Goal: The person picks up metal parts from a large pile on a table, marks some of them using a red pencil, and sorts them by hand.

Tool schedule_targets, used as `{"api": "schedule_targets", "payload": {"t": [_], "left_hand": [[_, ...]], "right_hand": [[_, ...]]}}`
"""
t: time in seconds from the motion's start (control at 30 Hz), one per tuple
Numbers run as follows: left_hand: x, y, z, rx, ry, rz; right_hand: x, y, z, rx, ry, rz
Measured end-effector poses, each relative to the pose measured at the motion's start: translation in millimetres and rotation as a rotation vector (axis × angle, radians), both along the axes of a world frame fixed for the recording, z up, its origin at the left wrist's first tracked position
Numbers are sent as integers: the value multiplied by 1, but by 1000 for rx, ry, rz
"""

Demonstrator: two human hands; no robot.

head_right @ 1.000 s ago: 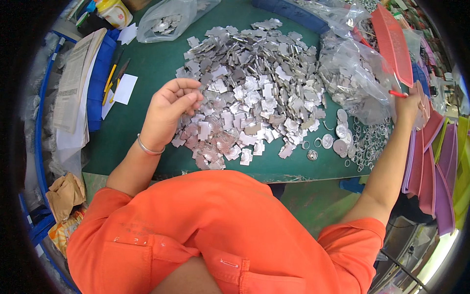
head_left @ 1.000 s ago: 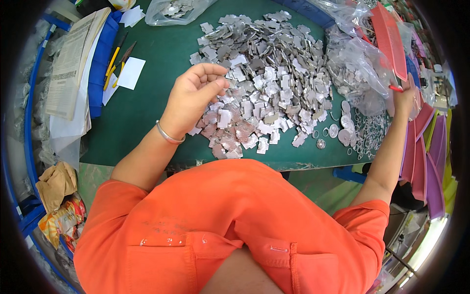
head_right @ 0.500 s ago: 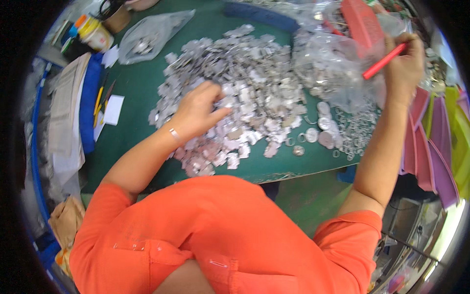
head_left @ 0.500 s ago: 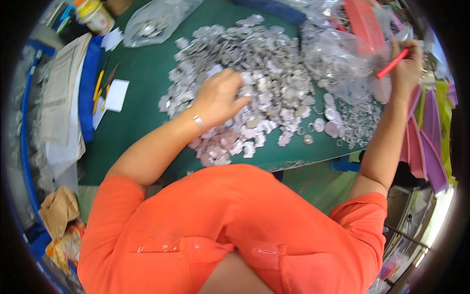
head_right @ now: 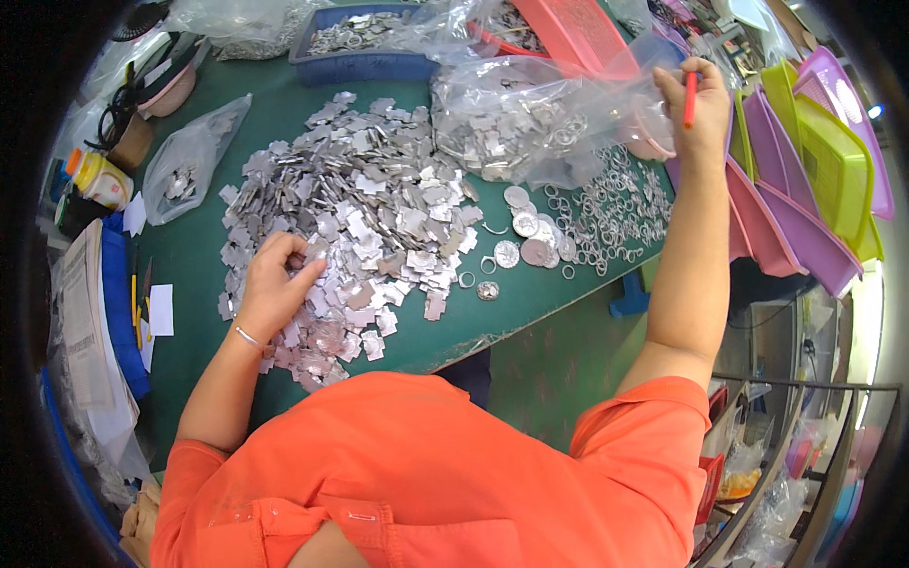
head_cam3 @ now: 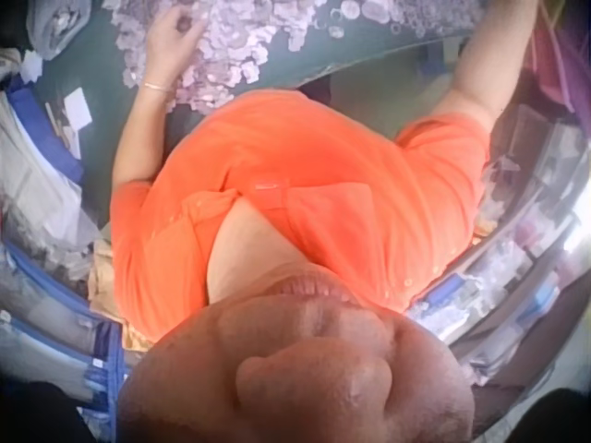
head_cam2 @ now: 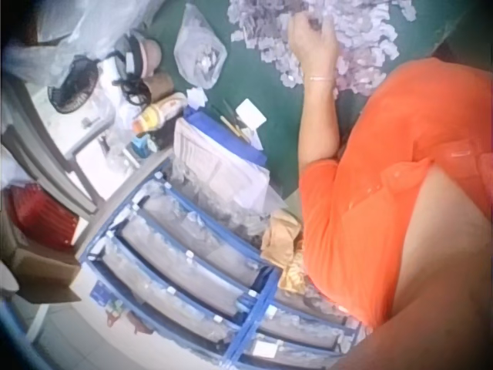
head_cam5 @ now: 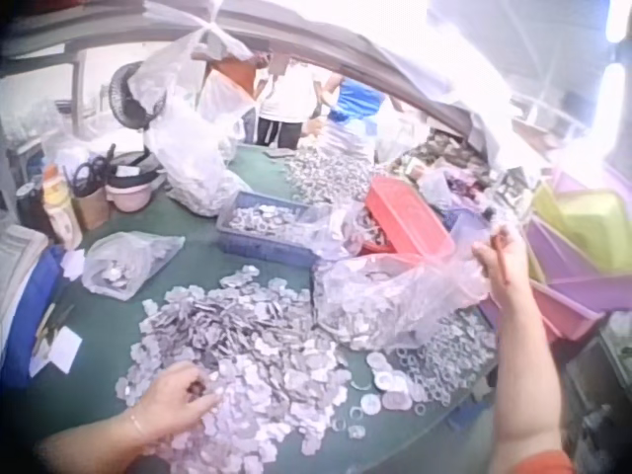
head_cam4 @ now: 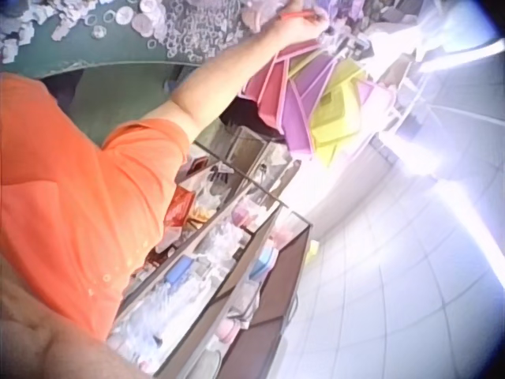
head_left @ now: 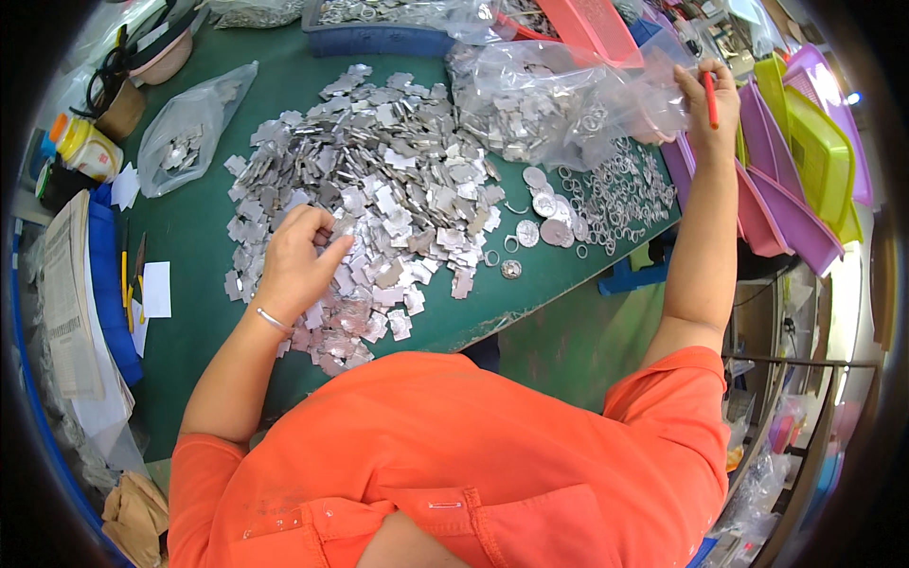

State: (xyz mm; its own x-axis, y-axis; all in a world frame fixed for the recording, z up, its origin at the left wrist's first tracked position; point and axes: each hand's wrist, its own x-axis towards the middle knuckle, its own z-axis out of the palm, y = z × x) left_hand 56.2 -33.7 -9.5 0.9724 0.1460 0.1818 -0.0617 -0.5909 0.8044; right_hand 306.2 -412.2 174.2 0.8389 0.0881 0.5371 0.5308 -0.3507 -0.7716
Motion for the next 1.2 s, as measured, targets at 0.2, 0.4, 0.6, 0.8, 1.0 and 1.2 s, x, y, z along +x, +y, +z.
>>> {"api": "schedule_targets", "payload": {"t": [0.2,0.4,0.6,0.8,1.0,1.2], "left_hand": [[-11,-1,6,-366,8,84],[-16,-1,18,-655,-7,3],[-25,-5,25,-920,76,61],[-40,-9,34,-930,104,36],[-50,-12,31,-999,-41,-10],[-55,-1,29,-1180,232,38]], "right_hand": [[20,-66,6,-134,-4,-181],[47,-91,-40,-800,-58,-446],[-28,54,-88,-190,-108,50],[-180,190,-146,-74,127,725],[-210,216,-168,243,162,704],[-214,210,-174,187,1,660]]}}
